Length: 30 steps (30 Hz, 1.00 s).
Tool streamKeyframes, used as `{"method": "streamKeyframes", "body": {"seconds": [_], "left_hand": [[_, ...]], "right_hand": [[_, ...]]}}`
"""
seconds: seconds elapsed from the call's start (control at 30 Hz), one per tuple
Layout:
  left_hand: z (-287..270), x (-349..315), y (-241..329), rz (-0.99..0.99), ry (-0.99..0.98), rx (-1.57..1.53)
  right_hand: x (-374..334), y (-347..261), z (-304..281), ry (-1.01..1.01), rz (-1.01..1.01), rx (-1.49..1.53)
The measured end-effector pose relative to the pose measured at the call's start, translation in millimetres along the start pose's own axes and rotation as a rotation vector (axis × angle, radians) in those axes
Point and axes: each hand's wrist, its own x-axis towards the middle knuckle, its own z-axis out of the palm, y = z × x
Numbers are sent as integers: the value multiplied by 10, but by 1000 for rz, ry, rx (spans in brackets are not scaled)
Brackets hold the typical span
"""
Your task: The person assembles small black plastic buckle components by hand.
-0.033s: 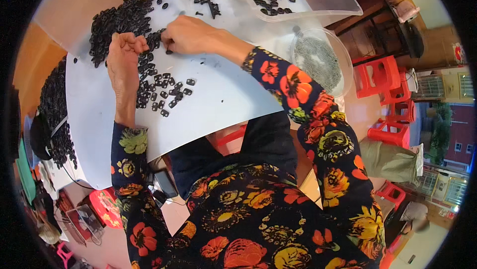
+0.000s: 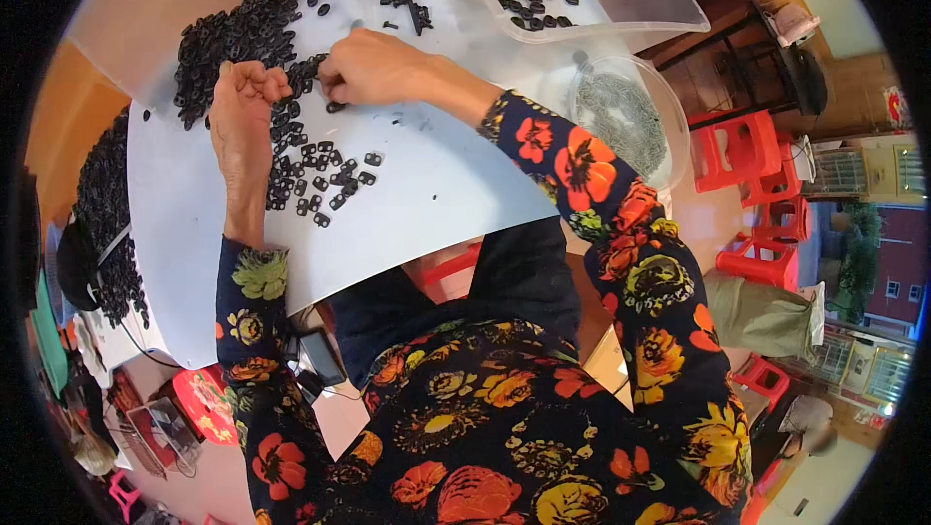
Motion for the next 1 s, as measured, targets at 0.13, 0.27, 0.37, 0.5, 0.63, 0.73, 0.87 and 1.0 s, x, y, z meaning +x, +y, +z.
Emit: {"method": "streamKeyframes", "body": {"seconds": [0.13, 0.27, 0.37, 0.5, 0.63, 0.73, 0.87, 1.0], "left_hand": [[13, -15, 13, 11, -33, -1], [-18, -36, -7, 37, -47, -16], [45, -25, -27, -7, -33, 6], [45, -49, -20, -6, -45, 21], [51, -64, -58, -23, -96, 28], [88, -88, -81, -60, -113, 57], [79, -97, -161, -99, -151, 90], [79, -101, -167, -62, -217, 101]], "right_hand": [[21, 96, -98, 93, 185, 109], [76, 154, 18, 89, 203, 7], [-5, 177, 51, 131, 80, -21], [-108, -31, -88, -107, 66, 99], [-136, -62, -61, -121, 1, 63], [-106, -86, -47, -169, 72, 91], [-77, -173, -119, -249, 101, 14], [-38, -221, -156, -309, 92, -42]]}}
